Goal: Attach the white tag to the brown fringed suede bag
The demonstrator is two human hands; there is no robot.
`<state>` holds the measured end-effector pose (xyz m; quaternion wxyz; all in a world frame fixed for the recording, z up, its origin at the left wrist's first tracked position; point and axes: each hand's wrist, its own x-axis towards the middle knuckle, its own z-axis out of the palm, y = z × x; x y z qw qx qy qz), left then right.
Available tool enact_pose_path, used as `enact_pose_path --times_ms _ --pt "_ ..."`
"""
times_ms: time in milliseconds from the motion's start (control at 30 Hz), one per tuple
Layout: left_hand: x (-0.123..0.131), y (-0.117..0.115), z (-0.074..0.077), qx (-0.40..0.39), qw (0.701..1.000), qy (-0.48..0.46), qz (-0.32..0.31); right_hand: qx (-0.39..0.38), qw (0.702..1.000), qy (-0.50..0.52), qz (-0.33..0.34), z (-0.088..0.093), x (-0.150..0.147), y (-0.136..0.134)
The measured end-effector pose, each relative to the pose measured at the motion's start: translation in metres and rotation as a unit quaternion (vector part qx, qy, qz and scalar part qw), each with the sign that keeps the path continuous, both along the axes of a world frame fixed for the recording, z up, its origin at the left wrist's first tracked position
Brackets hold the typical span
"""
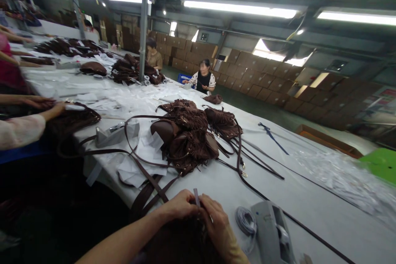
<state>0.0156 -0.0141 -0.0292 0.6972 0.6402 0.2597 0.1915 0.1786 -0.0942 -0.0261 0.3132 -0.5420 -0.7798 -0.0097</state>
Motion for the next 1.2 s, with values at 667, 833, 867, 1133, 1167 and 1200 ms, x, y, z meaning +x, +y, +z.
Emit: enact_pose_path --times_ms 667,833,867,1133,1167,1200 --pt "0.000 0.011 -0.003 -0.042 0.996 0.053 0.049 -0.016 0.991 -0.122 0.048 0.008 0.001 0.000" --pt "0.010 0.016 -0.012 -0.018 0.989 0.118 0.090 -0.096 0.989 -0.110 0.039 0.019 -0.004 -0.004" --pt "0.012 0.015 -0.013 -0.010 0.988 0.127 0.093 -0.114 0.987 -0.109 0.038 0.022 -0.005 -0.004" --pt "0.020 0.012 -0.017 0.049 0.983 0.144 0.100 -0.187 0.974 -0.121 0.047 0.027 -0.006 0.005" --pt "0.021 0.012 -0.018 0.053 0.984 0.141 0.099 -0.183 0.975 -0.119 0.047 0.025 -0.005 0.005" --pt "0.021 0.011 -0.019 0.056 0.984 0.137 0.097 -0.175 0.976 -0.117 0.047 0.024 -0.005 0.006"
